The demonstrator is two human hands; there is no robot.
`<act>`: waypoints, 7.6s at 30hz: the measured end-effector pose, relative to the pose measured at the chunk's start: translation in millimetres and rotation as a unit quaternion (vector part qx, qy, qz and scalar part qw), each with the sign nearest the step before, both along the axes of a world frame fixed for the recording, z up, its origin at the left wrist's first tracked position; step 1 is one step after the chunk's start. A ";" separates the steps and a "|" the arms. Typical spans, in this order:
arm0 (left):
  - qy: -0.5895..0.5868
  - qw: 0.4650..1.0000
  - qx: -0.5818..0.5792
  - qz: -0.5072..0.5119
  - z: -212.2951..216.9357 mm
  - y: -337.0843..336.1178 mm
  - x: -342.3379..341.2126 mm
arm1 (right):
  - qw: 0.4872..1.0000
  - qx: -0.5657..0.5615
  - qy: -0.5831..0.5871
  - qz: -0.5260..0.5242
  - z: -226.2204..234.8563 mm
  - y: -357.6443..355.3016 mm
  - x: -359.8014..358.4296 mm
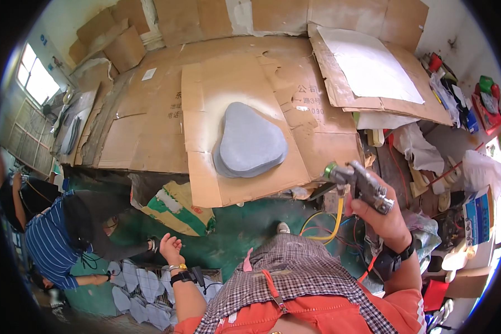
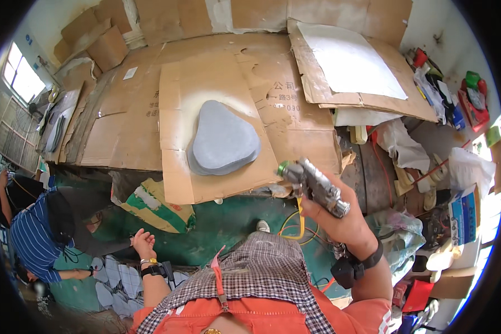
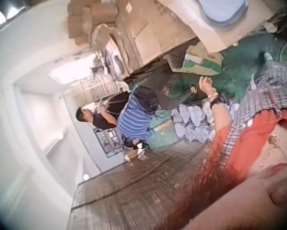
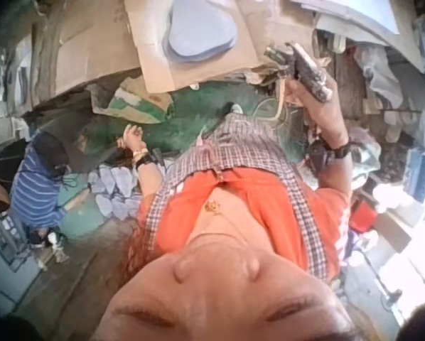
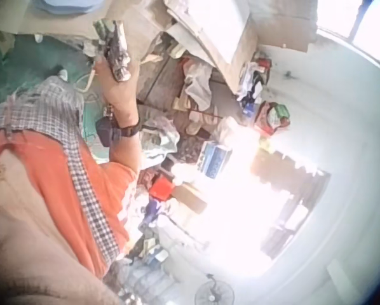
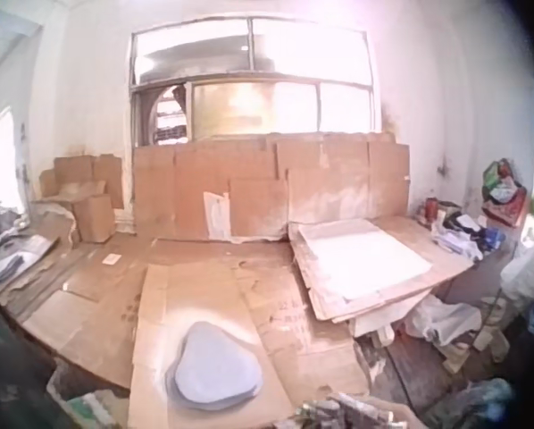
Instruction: The person repeatedly picks up gray, heart-shaped parts from a metal rack and places them onto a cardboard surface. They then use a spray gun to coat the parts with gray paint before returning them to the rack. This cycle is performed multiple times in a workshop environment.
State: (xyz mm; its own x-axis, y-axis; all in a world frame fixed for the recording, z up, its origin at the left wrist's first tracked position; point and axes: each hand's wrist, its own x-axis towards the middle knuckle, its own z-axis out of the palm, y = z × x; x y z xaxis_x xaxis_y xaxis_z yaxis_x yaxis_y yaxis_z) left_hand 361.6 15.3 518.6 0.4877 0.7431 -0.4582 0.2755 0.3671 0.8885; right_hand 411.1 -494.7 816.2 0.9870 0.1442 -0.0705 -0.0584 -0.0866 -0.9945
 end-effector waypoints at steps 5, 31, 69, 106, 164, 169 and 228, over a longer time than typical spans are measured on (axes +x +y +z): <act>0.038 0.998 -0.004 -0.042 -18.2 -22.6 4.7 | 0.997 -0.049 0.017 -0.052 4.2 -28.4 -0.1; 0.041 0.996 0.043 -0.069 -18.6 -62.3 68.0 | 0.999 -0.031 0.020 -0.014 1.9 -62.3 32.2; 0.207 0.752 0.491 -0.389 -46.3 -176.9 291.5 | 0.996 -0.009 0.063 0.070 -13.6 -122.4 66.8; 0.264 0.779 0.492 -0.284 -0.3 -210.6 302.5 | 0.997 0.027 0.007 0.067 -43.4 -137.8 110.8; -0.450 0.880 -0.148 0.044 163.7 -13.2 90.9 | 0.998 0.009 -0.020 -0.052 -6.1 -13.8 -6.5; -0.462 0.875 -0.144 0.028 158.7 -10.6 88.1 | 0.997 -0.031 0.000 -0.068 5.7 -27.8 -7.5; -0.452 0.876 -0.052 0.159 139.8 -20.1 3.2 | 0.987 -0.004 0.053 0.154 -24.2 -76.8 84.2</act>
State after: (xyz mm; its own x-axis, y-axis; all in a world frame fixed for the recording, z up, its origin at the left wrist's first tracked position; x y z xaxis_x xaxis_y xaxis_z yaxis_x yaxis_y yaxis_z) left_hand 364.8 -4.8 658.4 0.4619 0.8846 -0.0646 -0.6551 0.3893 0.6476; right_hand 495.3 -571.5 792.0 0.8830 0.4360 -0.1742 -0.1327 -0.1241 -0.9834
